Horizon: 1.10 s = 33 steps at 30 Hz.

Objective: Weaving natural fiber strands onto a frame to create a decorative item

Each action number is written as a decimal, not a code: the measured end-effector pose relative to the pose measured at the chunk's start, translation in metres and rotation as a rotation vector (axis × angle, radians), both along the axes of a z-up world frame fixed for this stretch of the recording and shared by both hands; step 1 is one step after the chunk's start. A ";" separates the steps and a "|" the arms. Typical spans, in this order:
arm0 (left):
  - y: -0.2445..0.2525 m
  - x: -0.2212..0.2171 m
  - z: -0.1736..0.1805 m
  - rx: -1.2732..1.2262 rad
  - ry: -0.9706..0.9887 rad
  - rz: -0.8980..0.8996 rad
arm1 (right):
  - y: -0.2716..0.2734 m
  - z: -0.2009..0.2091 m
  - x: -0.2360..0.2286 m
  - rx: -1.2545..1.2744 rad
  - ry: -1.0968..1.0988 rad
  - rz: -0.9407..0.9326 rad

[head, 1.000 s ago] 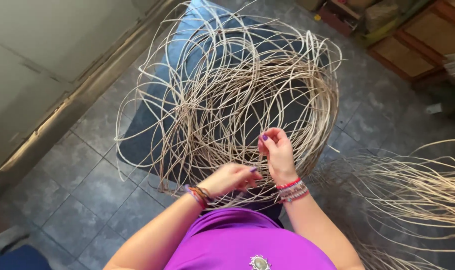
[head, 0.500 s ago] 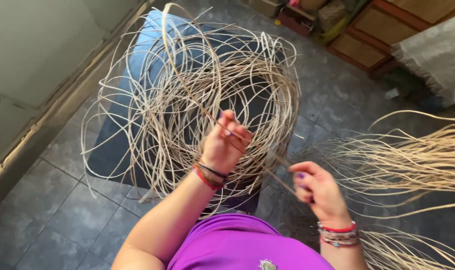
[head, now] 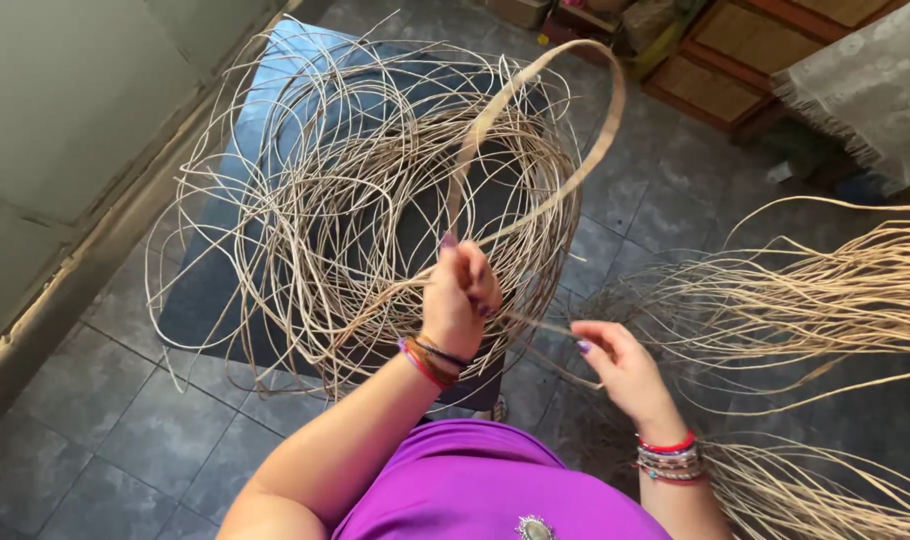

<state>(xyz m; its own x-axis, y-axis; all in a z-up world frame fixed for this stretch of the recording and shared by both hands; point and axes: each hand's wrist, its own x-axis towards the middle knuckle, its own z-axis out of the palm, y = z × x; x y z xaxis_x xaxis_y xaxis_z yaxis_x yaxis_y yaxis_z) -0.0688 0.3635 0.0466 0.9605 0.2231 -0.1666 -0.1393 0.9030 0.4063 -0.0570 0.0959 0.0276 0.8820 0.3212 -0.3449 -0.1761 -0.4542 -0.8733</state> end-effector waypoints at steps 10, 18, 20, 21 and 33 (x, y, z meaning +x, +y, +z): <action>-0.070 -0.036 -0.073 0.465 0.267 -0.349 | 0.091 0.062 -0.005 -0.105 -0.405 0.336; -0.066 -0.047 -0.075 0.680 0.050 -0.589 | 0.095 0.061 -0.007 -0.087 -0.263 0.432; -0.063 -0.046 -0.073 0.767 -0.048 -0.697 | 0.086 0.064 -0.005 0.245 -0.044 0.230; -0.060 -0.044 -0.065 0.768 -0.048 -0.694 | 0.076 0.056 -0.001 0.246 -0.045 0.232; -0.077 0.021 -0.014 0.005 -0.195 -0.449 | -0.021 0.030 0.008 0.234 0.607 0.563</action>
<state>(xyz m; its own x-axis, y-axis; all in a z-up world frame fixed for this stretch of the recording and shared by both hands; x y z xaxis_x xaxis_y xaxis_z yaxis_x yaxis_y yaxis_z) -0.0479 0.2867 0.0324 0.9751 -0.2203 0.0264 0.1897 0.8895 0.4156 -0.0487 0.0753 0.0576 0.2539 0.7773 -0.5756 -0.4451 -0.4344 -0.7830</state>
